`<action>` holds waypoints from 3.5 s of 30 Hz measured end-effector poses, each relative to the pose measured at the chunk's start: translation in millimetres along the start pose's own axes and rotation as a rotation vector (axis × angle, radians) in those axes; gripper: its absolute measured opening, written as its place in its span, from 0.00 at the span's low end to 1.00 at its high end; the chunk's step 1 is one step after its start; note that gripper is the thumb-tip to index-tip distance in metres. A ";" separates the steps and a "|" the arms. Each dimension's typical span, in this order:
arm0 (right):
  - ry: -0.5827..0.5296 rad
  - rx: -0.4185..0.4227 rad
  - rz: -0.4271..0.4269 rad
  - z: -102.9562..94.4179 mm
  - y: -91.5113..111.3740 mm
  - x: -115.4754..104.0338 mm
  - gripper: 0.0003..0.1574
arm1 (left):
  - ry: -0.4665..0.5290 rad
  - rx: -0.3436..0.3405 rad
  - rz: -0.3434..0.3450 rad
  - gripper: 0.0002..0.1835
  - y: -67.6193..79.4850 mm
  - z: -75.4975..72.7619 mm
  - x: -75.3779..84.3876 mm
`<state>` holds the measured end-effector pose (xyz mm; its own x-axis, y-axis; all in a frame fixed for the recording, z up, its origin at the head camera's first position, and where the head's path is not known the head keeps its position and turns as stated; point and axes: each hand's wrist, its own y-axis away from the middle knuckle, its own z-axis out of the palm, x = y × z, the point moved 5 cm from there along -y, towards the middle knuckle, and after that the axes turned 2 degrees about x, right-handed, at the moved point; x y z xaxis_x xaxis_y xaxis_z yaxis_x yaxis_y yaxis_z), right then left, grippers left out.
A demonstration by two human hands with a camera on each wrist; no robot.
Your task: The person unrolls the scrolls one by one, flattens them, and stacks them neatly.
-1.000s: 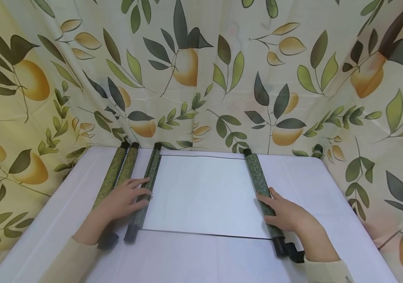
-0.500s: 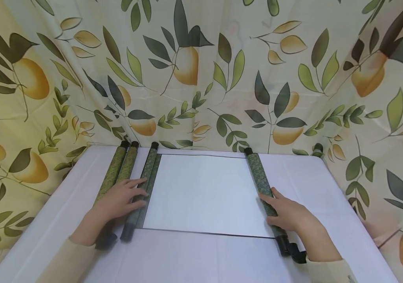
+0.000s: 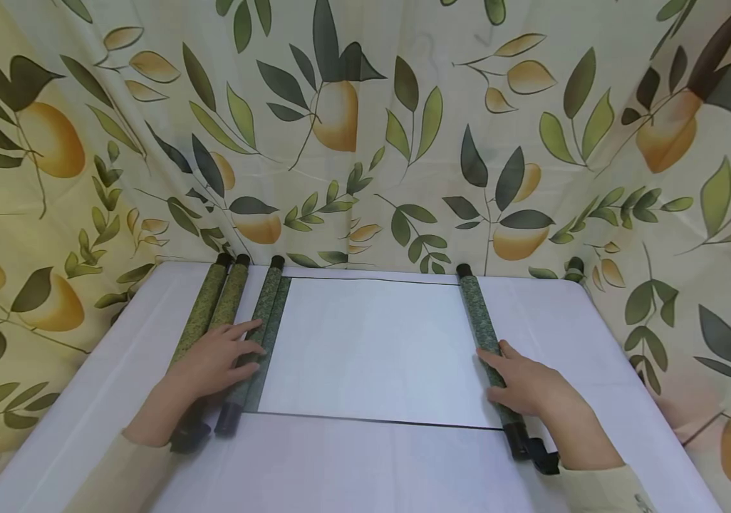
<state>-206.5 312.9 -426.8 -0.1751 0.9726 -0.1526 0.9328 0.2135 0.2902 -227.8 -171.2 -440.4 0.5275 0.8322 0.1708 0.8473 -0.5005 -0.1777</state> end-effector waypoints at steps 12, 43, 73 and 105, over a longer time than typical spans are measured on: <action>0.023 -0.012 0.025 -0.6 2.2 12.6 0.39 | 0.061 0.004 0.000 0.14 1.7 -3.8 1.3; 0.010 -0.019 0.056 -5.4 14.1 36.7 0.37 | 0.027 0.036 0.005 0.12 2.6 -3.3 4.2; -0.331 -0.088 -0.487 -39.0 -40.7 -151.4 0.38 | 0.200 0.016 -0.109 0.20 51.1 -67.7 -32.3; -1.473 -0.640 -0.261 28.3 -134.0 -397.9 0.43 | 0.986 -0.197 -0.529 0.35 45.4 -17.4 -127.5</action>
<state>-252.9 -105.3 -431.8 0.4882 0.0612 -0.8706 0.5860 0.7163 0.3789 -255.5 -304.1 -453.3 -0.1540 0.4435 0.8829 0.9276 -0.2429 0.2838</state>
